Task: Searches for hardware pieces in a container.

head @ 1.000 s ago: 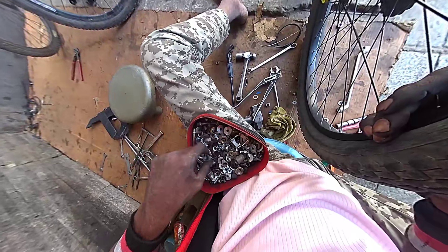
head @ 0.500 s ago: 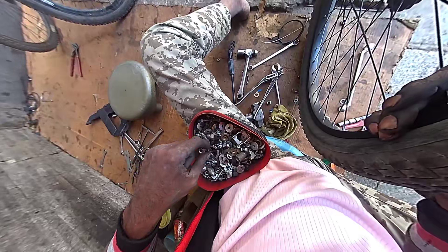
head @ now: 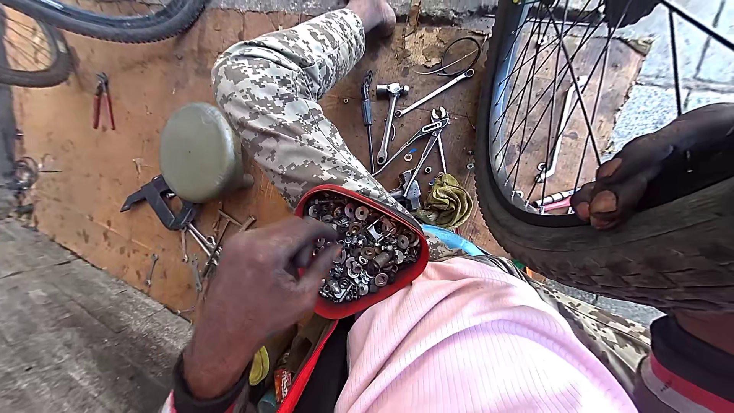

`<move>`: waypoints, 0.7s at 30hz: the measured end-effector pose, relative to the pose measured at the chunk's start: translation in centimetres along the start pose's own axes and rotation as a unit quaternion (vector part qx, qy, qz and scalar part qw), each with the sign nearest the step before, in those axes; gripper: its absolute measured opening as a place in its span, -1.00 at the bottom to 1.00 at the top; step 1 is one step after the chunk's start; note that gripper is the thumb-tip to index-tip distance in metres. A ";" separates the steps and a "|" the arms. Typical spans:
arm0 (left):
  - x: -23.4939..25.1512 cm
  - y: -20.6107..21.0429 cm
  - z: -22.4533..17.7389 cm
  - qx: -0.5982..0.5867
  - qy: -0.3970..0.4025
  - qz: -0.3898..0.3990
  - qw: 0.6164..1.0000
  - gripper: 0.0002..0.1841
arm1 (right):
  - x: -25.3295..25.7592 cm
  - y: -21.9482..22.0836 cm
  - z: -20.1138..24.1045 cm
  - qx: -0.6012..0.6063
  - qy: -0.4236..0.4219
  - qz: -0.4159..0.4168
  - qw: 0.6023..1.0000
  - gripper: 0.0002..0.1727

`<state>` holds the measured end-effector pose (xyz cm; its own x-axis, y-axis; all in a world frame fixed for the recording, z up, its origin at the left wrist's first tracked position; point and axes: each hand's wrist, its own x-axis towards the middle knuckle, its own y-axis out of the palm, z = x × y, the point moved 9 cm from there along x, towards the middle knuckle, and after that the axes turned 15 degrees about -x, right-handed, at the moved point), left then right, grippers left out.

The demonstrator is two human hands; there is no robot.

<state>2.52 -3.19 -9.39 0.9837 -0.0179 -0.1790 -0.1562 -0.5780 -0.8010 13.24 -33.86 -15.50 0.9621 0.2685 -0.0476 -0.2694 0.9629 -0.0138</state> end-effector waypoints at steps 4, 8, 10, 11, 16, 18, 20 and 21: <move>0.0 5.4 -1.4 0.033 0.009 0.062 0.998 -0.71 | -0.8 -2.3 -2.5 0.008 -0.029 0.043 0.999 -0.80; -0.6 7.6 -0.8 0.077 0.004 0.085 0.993 -0.74 | 1.0 -2.4 -3.7 0.072 -0.048 0.132 0.988 -0.65; -0.6 6.3 -0.2 0.078 -0.006 0.082 0.994 -0.74 | 1.4 -2.6 -4.3 0.084 -0.053 0.161 0.982 -0.57; -0.6 5.2 0.2 0.082 -0.015 0.077 0.994 -0.72 | 1.3 -2.6 -4.3 0.075 -0.051 0.153 0.984 -0.58; -0.5 0.8 1.5 0.111 -0.033 0.027 0.993 -0.72 | -4.1 -5.5 -3.4 -0.022 0.015 -0.102 0.994 -0.82; -0.4 1.7 0.6 0.080 -0.015 0.033 0.996 -0.73 | -5.4 -6.6 -3.0 -0.023 0.016 -0.142 0.990 -0.78; -0.4 4.3 -0.6 0.042 0.004 0.066 0.997 -0.73 | -2.6 -2.8 0.1 0.022 0.032 -0.044 0.998 -0.81; -0.3 5.6 -1.2 0.032 0.016 0.075 0.997 -0.72 | -0.7 0.3 2.4 0.035 0.084 -0.115 0.989 -0.79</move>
<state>1.47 -7.35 -13.15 0.9508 -0.1273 -0.2825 -0.3068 -0.5134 -0.8014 12.58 -33.72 -13.07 0.9755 0.0398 -0.2162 -0.0352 0.9991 0.0252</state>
